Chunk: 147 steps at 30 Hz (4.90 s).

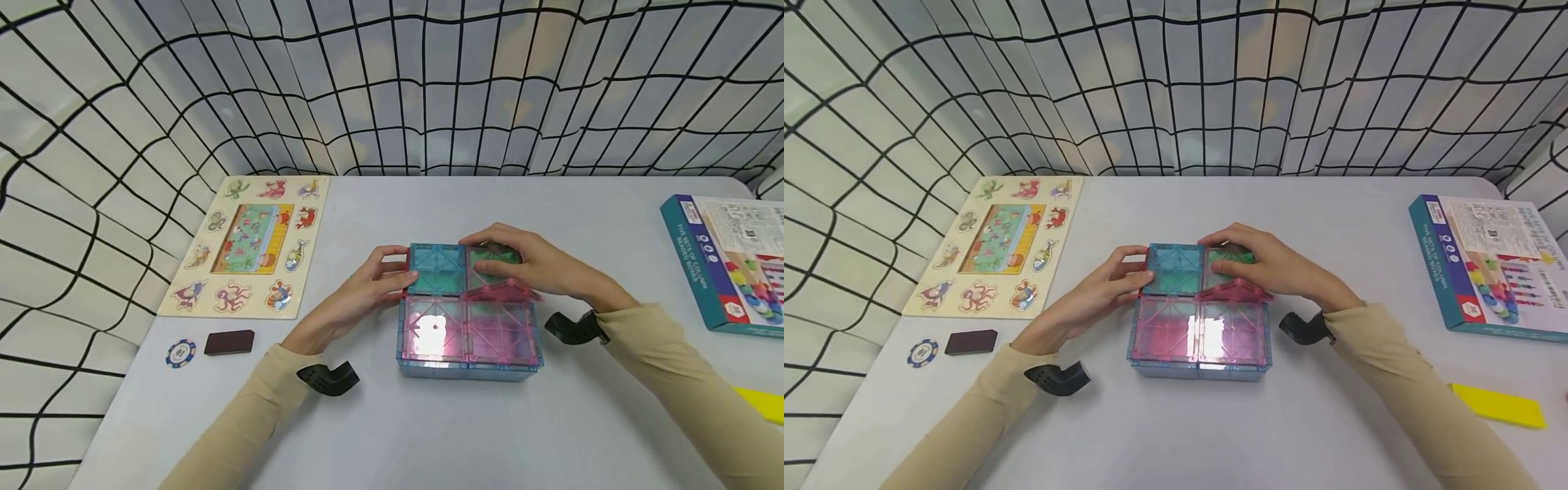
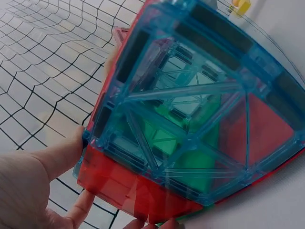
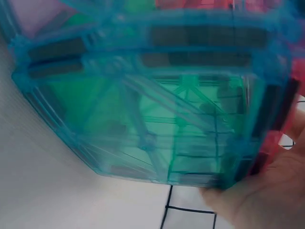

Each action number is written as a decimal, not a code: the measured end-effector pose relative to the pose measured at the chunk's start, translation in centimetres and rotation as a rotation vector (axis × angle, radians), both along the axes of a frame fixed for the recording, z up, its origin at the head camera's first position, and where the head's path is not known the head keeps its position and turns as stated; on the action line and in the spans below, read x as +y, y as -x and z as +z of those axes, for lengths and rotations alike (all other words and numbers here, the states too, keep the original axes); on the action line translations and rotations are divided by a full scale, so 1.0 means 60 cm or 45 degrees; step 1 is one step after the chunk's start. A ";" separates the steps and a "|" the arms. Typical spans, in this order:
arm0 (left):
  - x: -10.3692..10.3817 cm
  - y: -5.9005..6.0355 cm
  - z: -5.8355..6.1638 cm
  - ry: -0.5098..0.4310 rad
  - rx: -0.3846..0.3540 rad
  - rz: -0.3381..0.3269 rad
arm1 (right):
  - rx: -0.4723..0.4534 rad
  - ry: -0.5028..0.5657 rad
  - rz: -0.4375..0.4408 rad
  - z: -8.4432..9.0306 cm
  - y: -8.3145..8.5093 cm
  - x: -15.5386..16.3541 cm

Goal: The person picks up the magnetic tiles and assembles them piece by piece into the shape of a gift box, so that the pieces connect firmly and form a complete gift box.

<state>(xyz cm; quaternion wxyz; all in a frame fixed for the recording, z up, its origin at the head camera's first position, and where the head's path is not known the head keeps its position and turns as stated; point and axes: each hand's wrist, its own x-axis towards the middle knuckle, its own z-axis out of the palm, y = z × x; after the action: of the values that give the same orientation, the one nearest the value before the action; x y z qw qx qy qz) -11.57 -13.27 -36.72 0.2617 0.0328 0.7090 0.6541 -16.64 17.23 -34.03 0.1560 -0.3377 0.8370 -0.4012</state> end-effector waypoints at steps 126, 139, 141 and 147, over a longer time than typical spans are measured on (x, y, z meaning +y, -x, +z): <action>0.015 -0.034 0.051 0.503 1.137 -0.088 | 0.535 0.091 -0.008 0.010 -0.088 0.086; 0.017 -0.032 0.056 0.527 1.108 -0.126 | 0.528 0.122 -0.018 0.011 -0.091 0.081; 0.016 -0.031 0.056 0.530 1.103 -0.133 | 0.531 0.118 -0.015 0.011 -0.091 0.082; 0.016 -0.030 0.057 0.529 1.106 -0.149 | 0.532 0.082 -0.008 0.017 -0.090 0.082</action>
<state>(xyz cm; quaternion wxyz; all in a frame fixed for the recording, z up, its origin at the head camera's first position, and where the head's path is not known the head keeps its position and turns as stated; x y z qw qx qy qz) -9.77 -12.31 -33.32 -0.0210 0.2898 0.8652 0.4087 -11.27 22.12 -33.00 -0.0331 -0.4157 0.8389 -0.3496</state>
